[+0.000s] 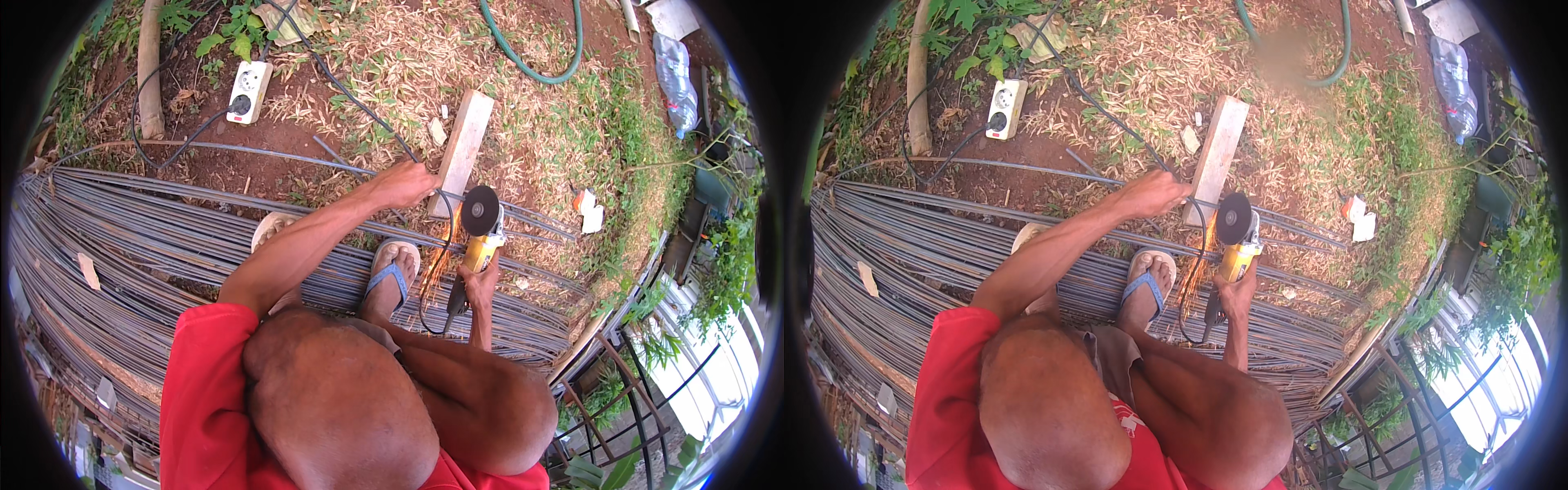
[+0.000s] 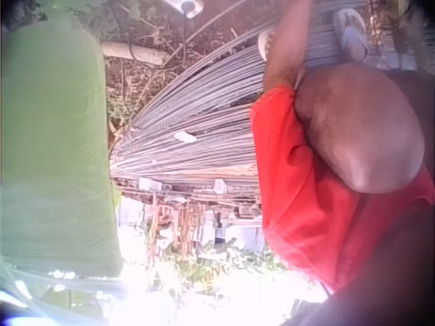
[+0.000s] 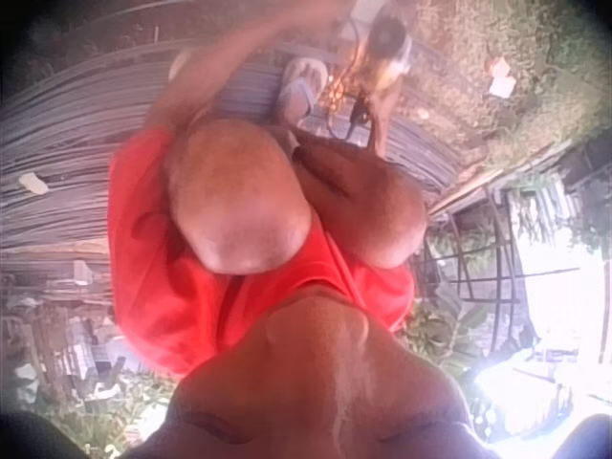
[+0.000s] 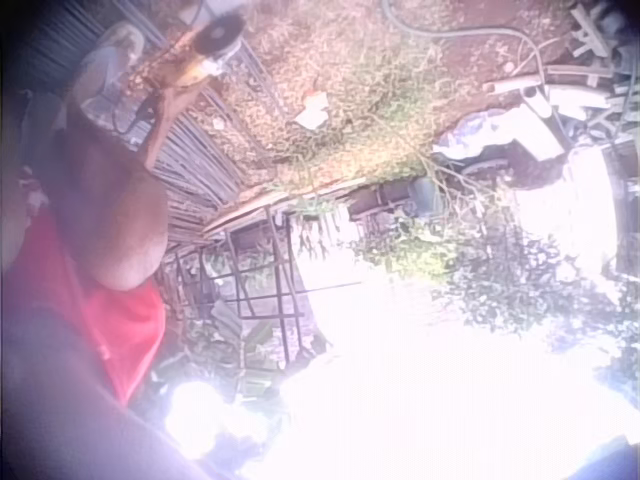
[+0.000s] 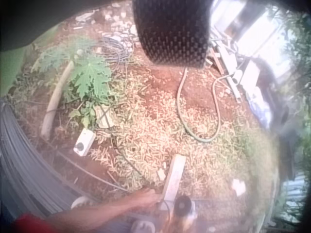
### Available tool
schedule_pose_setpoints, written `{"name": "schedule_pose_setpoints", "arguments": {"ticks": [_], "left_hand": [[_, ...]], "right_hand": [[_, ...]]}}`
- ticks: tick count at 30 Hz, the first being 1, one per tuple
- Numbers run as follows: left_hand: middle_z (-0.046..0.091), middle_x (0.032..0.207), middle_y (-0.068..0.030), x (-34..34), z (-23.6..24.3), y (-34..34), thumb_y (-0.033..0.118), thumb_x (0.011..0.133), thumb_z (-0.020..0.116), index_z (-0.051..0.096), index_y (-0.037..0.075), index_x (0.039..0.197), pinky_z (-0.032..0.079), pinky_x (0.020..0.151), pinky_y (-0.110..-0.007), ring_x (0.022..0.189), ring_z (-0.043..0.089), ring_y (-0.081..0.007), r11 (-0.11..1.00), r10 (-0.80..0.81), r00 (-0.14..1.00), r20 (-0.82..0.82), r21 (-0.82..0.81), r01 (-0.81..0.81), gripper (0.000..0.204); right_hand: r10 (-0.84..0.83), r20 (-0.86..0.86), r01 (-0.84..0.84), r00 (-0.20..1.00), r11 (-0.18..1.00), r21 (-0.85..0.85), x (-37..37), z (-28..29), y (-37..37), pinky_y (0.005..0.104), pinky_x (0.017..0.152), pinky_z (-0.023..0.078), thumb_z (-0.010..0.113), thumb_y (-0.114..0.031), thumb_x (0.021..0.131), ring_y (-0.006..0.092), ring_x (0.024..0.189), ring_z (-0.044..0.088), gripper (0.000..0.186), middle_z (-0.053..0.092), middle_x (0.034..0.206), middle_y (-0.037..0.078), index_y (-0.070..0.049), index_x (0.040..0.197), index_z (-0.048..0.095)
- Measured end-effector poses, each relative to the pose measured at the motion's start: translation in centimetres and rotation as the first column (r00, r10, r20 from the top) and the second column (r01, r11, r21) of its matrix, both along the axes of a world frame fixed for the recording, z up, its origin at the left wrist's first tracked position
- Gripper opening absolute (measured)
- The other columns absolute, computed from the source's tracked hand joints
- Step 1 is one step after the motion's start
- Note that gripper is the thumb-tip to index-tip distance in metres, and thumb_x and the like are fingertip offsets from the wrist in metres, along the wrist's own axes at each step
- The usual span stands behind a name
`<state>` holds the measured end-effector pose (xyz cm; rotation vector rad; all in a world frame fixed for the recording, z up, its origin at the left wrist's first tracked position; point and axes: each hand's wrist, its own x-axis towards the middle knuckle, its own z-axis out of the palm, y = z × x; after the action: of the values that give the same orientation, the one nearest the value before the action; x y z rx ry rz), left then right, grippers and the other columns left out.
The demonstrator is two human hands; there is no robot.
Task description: The person positions a metal rod on a wooden block and uses an angle grinder to cut it, producing sparks. The person repeats the cutting process on multiple rods laid out on the ground.
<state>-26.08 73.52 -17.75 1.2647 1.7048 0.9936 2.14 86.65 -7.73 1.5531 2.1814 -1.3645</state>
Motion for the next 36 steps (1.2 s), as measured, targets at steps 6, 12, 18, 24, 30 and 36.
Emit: {"name": "schedule_pose_setpoints", "arguments": {"ticks": [6,12,18,24,30,36], "left_hand": [[0.066,0.072,-0.0229,0.1,0.0,-0.2,0.013,0.098,0.065,0.066,0.003,0.095,0.055,0.064,-0.055,0.07,0.071,-0.0406,1.0,0.006,0.999,-0.041,-0.012,-0.007,0.01],[0.065,0.071,-0.0216,0.4,-0.4,-0.2,0.013,0.098,0.065,0.066,0.003,0.094,0.055,0.062,-0.054,0.069,0.071,-0.0392,0.998,-0.007,0.999,-0.035,-0.058,0.005,0.011],[0.065,0.07,-0.0203,0.7,-0.8,0.0,0.013,0.098,0.065,0.064,0.003,0.092,0.057,0.062,-0.053,0.068,0.071,-0.0387,0.996,-0.027,0.998,-0.06,-0.086,0.022,0.012],[0.068,0.073,-0.0217,0.8,-0.9,-0.2,0.013,0.097,0.065,0.065,0.003,0.093,0.058,0.066,-0.053,0.071,0.072,-0.041,0.998,-0.007,0.997,-0.08,-0.058,0.003,0.011],[0.069,0.076,-0.0223,0.8,-0.8,-0.1,0.013,0.097,0.065,0.066,0.003,0.095,0.058,0.069,-0.055,0.075,0.072,-0.0426,0.996,-0.014,0.998,-0.055,-0.085,0.009,0.011],[0.07,0.077,-0.0226,0.8,-0.8,-0.1,0.013,0.097,0.065,0.067,0.002,0.096,0.059,0.07,-0.055,0.076,0.073,-0.0426,0.998,-0.015,0.998,-0.068,-0.069,0.01,0.011]], "right_hand": [[-0.02,0.024,0.021,1.0,1.0,-0.012,0.6,-0.7,0.5,0.0339,0.078,0.056,0.075,-0.003,0.074,0.0194,0.087,0.066,0.063,0.068,0.105,0.011,0.0,0.133,0.052],[-0.039,0.008,0.04,0.999,0.999,-0.037,-0.2,-1.0,1.1,0.0346,0.078,0.055,0.078,-0.004,0.075,0.0184,0.087,0.065,0.063,0.068,0.103,0.01,-0.002,0.132,0.052],[-0.031,-0.006,0.031,1.0,1.0,-0.001,-0.2,-1.2,1.4,0.0355,0.082,0.055,0.08,-0.006,0.074,0.0209,0.091,0.066,0.063,0.068,0.104,0.011,-0.001,0.131,0.054],[-0.017,0.075,0.017,0.997,1.0,0.005,-1.1,-0.2,1.3,0.0374,0.087,0.055,0.08,-0.01,0.074,0.023,0.094,0.067,0.065,0.069,0.107,0.012,0.001,0.131,0.054],[-0.018,0.059,0.018,0.998,1.0,0.005,-0.4,-0.8,1.4,0.0377,0.088,0.055,0.08,-0.009,0.074,0.024,0.095,0.068,0.07,0.069,0.109,0.013,0.001,0.136,0.051],[0.008,0.062,-0.008,0.998,1.0,0.001,-1.0,-0.4,1.4,0.0366,0.088,0.056,0.08,-0.009,0.073,0.0239,0.095,0.068,0.074,0.069,0.109,0.013,0.001,0.14,0.049]]}}
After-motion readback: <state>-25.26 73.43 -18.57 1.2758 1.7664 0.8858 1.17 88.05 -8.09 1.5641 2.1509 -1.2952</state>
